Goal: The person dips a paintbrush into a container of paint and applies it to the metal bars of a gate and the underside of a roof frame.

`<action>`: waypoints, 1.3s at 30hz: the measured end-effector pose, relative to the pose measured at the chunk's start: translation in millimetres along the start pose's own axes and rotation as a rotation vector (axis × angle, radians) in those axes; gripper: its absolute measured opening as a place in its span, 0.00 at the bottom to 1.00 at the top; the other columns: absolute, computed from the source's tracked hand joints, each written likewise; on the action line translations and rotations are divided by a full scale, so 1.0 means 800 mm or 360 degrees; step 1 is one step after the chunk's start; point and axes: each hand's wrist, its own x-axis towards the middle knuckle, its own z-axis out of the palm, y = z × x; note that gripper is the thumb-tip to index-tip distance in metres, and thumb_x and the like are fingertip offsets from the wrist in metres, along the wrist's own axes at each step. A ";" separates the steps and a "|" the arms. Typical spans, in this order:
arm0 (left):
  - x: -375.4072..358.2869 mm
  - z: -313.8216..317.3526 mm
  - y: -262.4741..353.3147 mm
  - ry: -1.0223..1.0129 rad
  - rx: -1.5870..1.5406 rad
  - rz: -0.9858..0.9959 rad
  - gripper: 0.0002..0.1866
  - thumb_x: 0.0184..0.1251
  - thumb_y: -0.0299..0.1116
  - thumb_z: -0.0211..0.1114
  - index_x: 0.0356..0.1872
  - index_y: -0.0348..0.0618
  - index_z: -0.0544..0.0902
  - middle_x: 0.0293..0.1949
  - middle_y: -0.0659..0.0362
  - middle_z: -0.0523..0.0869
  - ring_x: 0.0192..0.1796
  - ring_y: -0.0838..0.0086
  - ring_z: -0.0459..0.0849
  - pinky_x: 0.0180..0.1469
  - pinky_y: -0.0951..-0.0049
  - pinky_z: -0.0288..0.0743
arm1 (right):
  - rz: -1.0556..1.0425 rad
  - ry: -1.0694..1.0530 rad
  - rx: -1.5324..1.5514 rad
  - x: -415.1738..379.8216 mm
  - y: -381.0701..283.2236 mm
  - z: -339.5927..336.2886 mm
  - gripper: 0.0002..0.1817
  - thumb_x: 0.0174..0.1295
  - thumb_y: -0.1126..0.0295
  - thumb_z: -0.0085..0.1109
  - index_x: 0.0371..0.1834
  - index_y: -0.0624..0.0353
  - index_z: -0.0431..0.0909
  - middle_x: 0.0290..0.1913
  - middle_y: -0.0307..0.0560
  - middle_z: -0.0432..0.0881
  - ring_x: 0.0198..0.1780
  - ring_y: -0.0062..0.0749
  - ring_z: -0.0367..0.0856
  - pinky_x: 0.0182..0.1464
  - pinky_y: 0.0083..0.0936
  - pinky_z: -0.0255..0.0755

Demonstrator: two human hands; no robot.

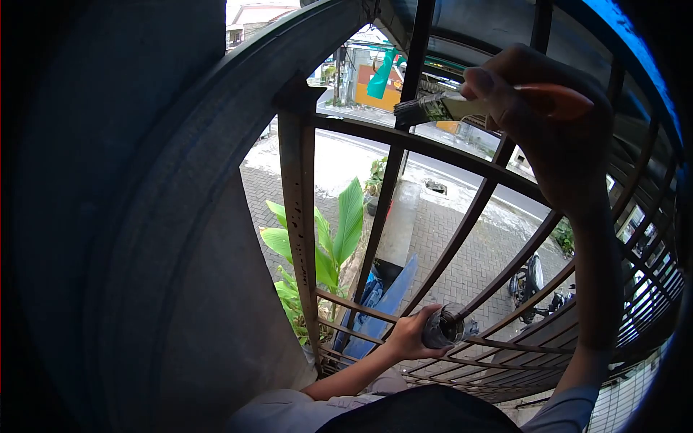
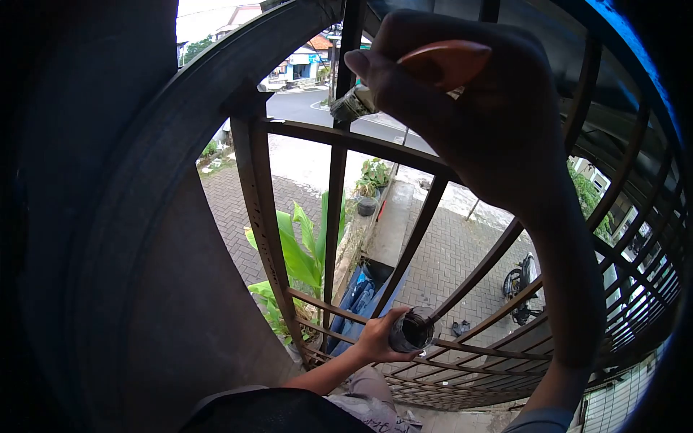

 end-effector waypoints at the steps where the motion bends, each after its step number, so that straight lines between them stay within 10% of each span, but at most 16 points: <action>1: 0.000 0.000 0.000 0.0005 0.0001 0.0008 0.50 0.45 0.52 0.83 0.67 0.41 0.67 0.40 0.46 0.87 0.38 0.53 0.90 0.42 0.60 0.84 | 0.0077 0.0101 -0.0020 0.000 -0.004 -0.003 0.12 0.71 0.62 0.64 0.39 0.60 0.87 0.34 0.41 0.88 0.31 0.21 0.85 0.33 0.19 0.77; 12: 0.000 0.000 -0.001 -0.0008 0.0009 0.0014 0.50 0.45 0.53 0.82 0.68 0.41 0.67 0.39 0.47 0.87 0.37 0.53 0.90 0.40 0.60 0.84 | 0.0042 0.0179 -0.0089 0.001 -0.009 -0.009 0.10 0.72 0.65 0.63 0.41 0.59 0.87 0.36 0.41 0.87 0.32 0.20 0.84 0.34 0.19 0.76; 14: -0.001 0.000 -0.002 -0.0008 0.0022 0.0011 0.50 0.45 0.53 0.82 0.68 0.41 0.68 0.39 0.47 0.87 0.36 0.54 0.90 0.40 0.60 0.84 | 0.0044 -0.0259 -0.0157 0.000 -0.005 -0.010 0.10 0.73 0.65 0.61 0.42 0.59 0.87 0.37 0.42 0.88 0.34 0.22 0.86 0.36 0.21 0.77; 18: 0.000 0.000 0.000 0.0005 -0.0002 0.0008 0.50 0.45 0.53 0.82 0.67 0.41 0.68 0.39 0.47 0.87 0.36 0.53 0.90 0.40 0.60 0.84 | -0.0120 0.0125 -0.0219 0.003 -0.014 -0.011 0.09 0.72 0.66 0.62 0.41 0.61 0.86 0.34 0.42 0.87 0.31 0.22 0.85 0.31 0.18 0.75; 22: -0.001 -0.001 -0.001 -0.0001 0.0011 -0.0008 0.49 0.45 0.53 0.82 0.67 0.41 0.68 0.39 0.47 0.87 0.37 0.53 0.90 0.40 0.59 0.84 | 0.0071 -0.0287 -0.0199 0.001 -0.014 -0.010 0.10 0.74 0.67 0.60 0.40 0.62 0.86 0.34 0.43 0.87 0.32 0.23 0.86 0.33 0.19 0.76; 39: 0.001 -0.001 -0.001 -0.0015 0.0000 -0.0016 0.50 0.43 0.53 0.82 0.67 0.42 0.69 0.40 0.47 0.87 0.37 0.52 0.90 0.41 0.59 0.84 | -0.0312 0.0014 -0.0406 0.000 -0.014 -0.011 0.06 0.70 0.74 0.63 0.39 0.67 0.85 0.32 0.43 0.86 0.26 0.21 0.79 0.29 0.20 0.70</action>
